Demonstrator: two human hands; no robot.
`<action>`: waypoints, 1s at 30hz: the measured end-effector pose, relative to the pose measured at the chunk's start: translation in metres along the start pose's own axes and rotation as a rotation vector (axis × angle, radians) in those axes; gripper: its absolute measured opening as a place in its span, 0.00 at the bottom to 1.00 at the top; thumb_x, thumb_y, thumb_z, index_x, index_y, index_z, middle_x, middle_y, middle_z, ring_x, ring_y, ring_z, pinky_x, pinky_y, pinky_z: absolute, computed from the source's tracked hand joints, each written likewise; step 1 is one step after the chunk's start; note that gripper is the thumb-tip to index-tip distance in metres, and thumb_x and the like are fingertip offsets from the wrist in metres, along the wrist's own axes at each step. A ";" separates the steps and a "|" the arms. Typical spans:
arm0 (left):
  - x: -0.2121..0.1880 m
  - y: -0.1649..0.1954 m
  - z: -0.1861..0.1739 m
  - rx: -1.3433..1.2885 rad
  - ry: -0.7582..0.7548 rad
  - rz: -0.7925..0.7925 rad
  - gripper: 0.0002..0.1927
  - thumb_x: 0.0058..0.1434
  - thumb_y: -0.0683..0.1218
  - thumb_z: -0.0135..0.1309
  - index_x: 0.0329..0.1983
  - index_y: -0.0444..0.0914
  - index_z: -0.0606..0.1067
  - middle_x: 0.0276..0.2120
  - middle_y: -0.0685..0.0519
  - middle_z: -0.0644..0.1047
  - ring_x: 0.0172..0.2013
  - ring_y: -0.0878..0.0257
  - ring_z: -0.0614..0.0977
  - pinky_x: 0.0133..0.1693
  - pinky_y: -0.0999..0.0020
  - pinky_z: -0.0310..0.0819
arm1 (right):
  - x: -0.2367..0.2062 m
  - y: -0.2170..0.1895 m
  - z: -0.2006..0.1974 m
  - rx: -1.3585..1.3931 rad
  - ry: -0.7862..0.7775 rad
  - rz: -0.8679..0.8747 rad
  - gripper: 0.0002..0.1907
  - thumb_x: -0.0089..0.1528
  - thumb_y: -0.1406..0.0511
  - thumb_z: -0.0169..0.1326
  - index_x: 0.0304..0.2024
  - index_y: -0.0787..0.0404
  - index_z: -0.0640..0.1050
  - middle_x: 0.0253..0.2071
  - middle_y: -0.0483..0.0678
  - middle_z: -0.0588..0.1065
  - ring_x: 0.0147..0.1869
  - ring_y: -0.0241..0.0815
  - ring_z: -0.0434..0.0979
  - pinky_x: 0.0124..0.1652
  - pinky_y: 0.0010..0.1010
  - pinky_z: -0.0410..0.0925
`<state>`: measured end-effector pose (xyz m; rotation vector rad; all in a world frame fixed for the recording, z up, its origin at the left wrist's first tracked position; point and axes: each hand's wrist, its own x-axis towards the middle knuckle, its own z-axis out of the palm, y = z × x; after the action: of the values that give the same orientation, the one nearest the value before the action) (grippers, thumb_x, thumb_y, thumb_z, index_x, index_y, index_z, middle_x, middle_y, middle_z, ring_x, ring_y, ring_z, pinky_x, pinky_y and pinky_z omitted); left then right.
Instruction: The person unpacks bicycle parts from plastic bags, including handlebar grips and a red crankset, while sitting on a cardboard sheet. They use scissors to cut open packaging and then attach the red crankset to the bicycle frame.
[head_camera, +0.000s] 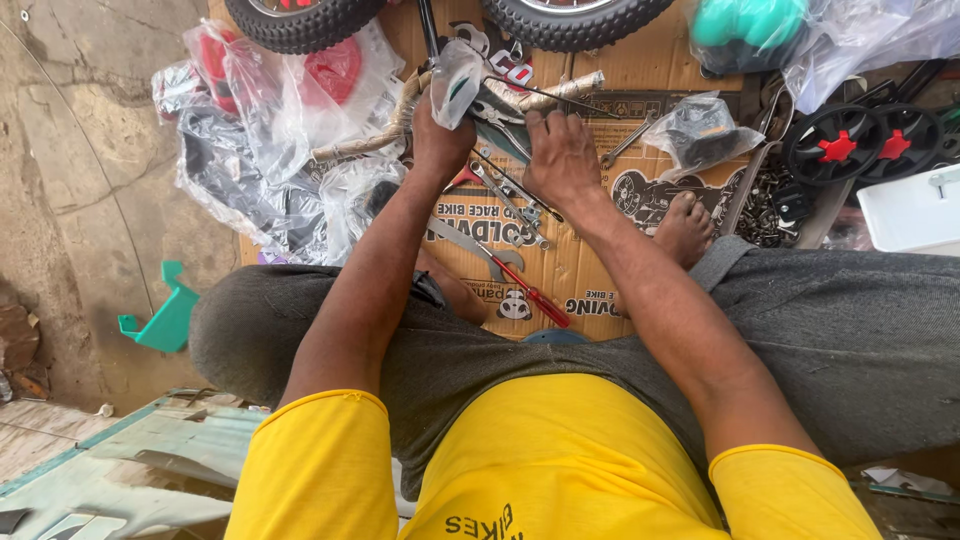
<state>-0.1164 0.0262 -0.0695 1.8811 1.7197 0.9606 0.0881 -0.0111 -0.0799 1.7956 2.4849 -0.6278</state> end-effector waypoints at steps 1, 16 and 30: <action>-0.001 0.001 -0.001 0.005 -0.009 0.004 0.19 0.53 0.34 0.52 0.50 0.34 0.73 0.41 0.38 0.78 0.42 0.37 0.81 0.45 0.49 0.76 | 0.001 0.000 -0.003 0.103 -0.057 0.024 0.30 0.60 0.72 0.54 0.67 0.65 0.70 0.43 0.55 0.72 0.49 0.49 0.75 0.50 0.42 0.71; -0.007 0.008 0.001 -0.147 0.002 -0.166 0.17 0.50 0.34 0.51 0.45 0.35 0.74 0.39 0.39 0.80 0.43 0.38 0.82 0.46 0.50 0.77 | 0.000 0.008 0.009 -0.115 0.303 -0.155 0.27 0.55 0.78 0.45 0.59 0.68 0.71 0.36 0.52 0.68 0.38 0.44 0.66 0.36 0.37 0.66; -0.004 0.007 0.004 0.083 -0.009 0.048 0.12 0.55 0.34 0.52 0.44 0.32 0.73 0.38 0.39 0.76 0.41 0.39 0.79 0.44 0.47 0.74 | 0.006 0.009 -0.009 0.421 -0.317 0.183 0.36 0.60 0.58 0.62 0.68 0.58 0.67 0.59 0.57 0.70 0.66 0.54 0.68 0.67 0.46 0.58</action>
<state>-0.1090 0.0215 -0.0683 1.9847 1.7416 0.9095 0.0963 0.0000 -0.0759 1.8297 2.0638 -1.3786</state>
